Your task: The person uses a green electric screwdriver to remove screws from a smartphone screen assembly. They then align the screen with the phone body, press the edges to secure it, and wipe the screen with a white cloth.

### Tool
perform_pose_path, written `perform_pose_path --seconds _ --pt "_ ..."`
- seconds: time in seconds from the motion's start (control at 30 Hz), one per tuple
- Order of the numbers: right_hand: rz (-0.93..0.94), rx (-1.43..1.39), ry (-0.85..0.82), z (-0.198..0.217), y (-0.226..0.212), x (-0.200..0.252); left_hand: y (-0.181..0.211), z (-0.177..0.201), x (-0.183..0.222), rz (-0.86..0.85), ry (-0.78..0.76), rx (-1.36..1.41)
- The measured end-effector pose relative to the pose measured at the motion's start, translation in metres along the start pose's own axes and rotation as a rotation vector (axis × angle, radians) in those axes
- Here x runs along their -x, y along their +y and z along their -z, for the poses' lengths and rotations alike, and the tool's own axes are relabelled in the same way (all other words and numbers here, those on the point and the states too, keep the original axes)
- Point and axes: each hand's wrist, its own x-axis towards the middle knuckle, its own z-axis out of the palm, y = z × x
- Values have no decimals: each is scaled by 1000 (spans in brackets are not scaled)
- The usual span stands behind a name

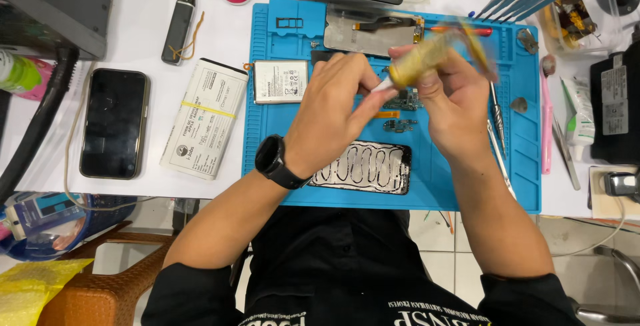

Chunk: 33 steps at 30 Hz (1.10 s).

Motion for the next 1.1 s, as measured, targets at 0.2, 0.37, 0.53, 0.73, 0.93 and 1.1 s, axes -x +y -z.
perform_pose_path --seconds 0.2,0.37,0.53,0.73,0.93,1.1 --pt "-62 -42 12 -3 -9 2 2 -4 1 127 5 110" --pt "-103 11 27 -3 -19 3 -2 -5 -6 226 18 70" --pt "-108 46 51 -1 -23 3 8 5 -12 210 90 144" --pt "-91 72 101 0 -20 5 4 11 -8 239 189 117" --pt "-68 80 125 2 -14 6 2 11 -8 170 164 104" --pt "-62 99 109 2 -16 5 2 11 -9 170 156 105"
